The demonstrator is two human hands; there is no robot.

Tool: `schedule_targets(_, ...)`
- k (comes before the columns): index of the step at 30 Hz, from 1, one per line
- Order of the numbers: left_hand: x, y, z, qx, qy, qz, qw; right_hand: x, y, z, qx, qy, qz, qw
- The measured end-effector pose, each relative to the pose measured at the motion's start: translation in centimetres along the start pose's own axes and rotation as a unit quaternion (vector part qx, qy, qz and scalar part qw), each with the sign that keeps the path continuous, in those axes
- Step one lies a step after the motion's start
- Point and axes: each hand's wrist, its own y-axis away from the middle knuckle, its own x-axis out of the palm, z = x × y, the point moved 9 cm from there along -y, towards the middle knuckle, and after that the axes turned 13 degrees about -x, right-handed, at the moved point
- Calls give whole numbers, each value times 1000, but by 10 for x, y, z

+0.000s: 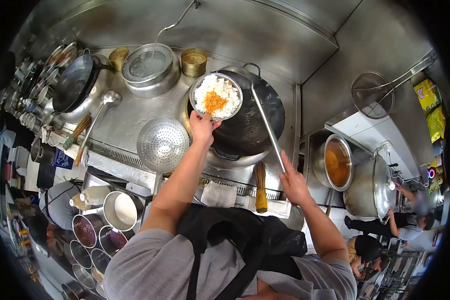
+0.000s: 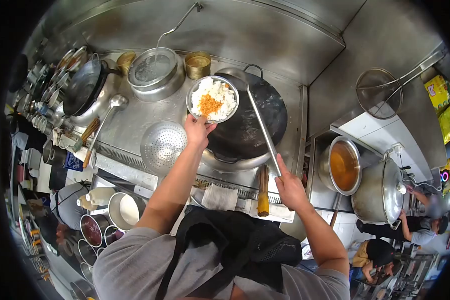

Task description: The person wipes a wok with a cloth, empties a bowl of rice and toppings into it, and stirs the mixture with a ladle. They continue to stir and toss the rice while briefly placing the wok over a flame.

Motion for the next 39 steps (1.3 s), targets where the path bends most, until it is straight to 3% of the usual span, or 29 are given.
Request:
schedule_targets(6, -5, -21, -8, -13, -44, 28, 999, -21, -4, 22, -25, 5, -124, 992)
schedule_targets(10, 10, -24, -7, -23, -40, 47, 998, -24, -8, 26, -10, 61, -40, 997)
schedule_targets(14, 10, -25, -5, -31, -28, 49, 998, -12, -12, 23, -61, 151, -60, 985)
schedule_targets(16, 10, -19, -2, -33, -12, 38, 999, -3, -2, 13, 46, 215, -12, 976)
schedule_targets(17, 9, -17, -1, -34, 2, 27, 999, 4, 4, 14, 46, 215, -12, 976)
schedule_targets(21, 10, -22, 30, -40, 22, 10, 999, 33, 21, 8, 105, 121, 40, 986)
schedule_targets(23, 13, -21, 46, -44, 17, 10, 999, 32, 25, 23, -33, 16, -58, 998)
schedule_targets(24, 13, -21, 50, -44, 16, 9, 999, 32, 30, 24, 73, -107, 12, 991)
schedule_targets(25, 13, -21, 54, -48, 1, 3, 999, 23, 31, 28, 74, -108, 11, 991)
schedule_targets(27, 10, -25, 63, -56, -13, -9, 998, 23, 33, 20, 138, -347, 13, 928)
schedule_targets(32, 17, -18, 58, -61, -54, 32, 996, 2, 48, 17, 135, -295, 33, 945)
schedule_targets(39, 23, -26, 46, -73, -112, 30, 991, 8, 53, 14, 124, -327, 58, 935)
